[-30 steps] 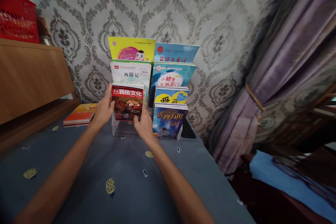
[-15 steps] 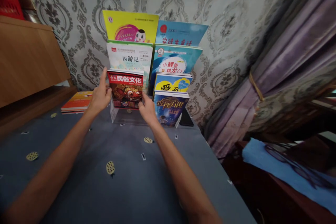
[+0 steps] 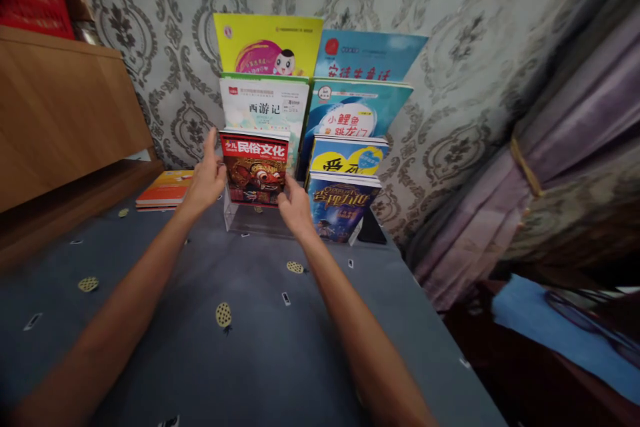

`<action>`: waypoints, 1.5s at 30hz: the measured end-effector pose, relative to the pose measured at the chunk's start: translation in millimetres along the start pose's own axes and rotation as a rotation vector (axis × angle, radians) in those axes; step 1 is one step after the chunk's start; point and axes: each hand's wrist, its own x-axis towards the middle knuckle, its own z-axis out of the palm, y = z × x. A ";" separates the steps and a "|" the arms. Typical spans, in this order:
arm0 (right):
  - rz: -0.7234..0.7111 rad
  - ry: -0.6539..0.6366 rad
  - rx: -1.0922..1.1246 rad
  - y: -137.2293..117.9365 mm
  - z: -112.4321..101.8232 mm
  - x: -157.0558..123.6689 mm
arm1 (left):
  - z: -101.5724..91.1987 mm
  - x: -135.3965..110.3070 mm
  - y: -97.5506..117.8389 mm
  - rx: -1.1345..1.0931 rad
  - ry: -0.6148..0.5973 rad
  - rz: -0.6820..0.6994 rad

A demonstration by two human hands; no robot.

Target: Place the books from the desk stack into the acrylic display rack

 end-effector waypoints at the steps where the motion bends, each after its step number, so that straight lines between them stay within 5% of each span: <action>1: 0.008 -0.008 0.013 1.1 0.3 0.2 | 0.2 0.7 -2.3 -0.001 0.002 -0.006; 6: 0.040 0.032 -0.039 -8.6 -1.0 -2.6 | -7.2 6.8 -19.5 -0.044 0.053 -0.026; 12: 0.013 0.238 -0.153 -47.6 -11.9 -9.7 | -20.2 16.4 -47.0 -0.120 0.101 -0.055; 14: -0.008 0.158 -0.156 -59.7 -8.6 -15.1 | -21.1 17.4 -51.6 -0.128 0.111 -0.053; 21: -0.070 -0.482 -0.398 -86.8 46.9 -63.2 | -14.0 17.1 -55.5 -0.057 0.109 -0.029; 28: -0.127 -0.878 -0.540 -86.2 71.0 -101.3 | -14.5 -4.1 -82.0 0.329 -0.018 -0.189; 32: -0.150 -0.924 -0.571 -86.1 68.8 -102.8 | -21.0 -36.4 -116.7 0.521 -0.110 -0.267; 35: -0.137 -0.927 -0.583 -88.2 68.0 -101.6 | -22.0 -56.3 -145.5 0.517 -0.381 -0.440; 39: -0.132 -0.936 -0.602 -91.0 67.2 -102.1 | -17.8 -65.8 -167.4 0.532 -0.374 -0.395; 45: -0.115 -0.915 -0.647 -89.2 69.3 -105.1 | -9.6 -65.2 -164.7 0.670 -0.371 -0.393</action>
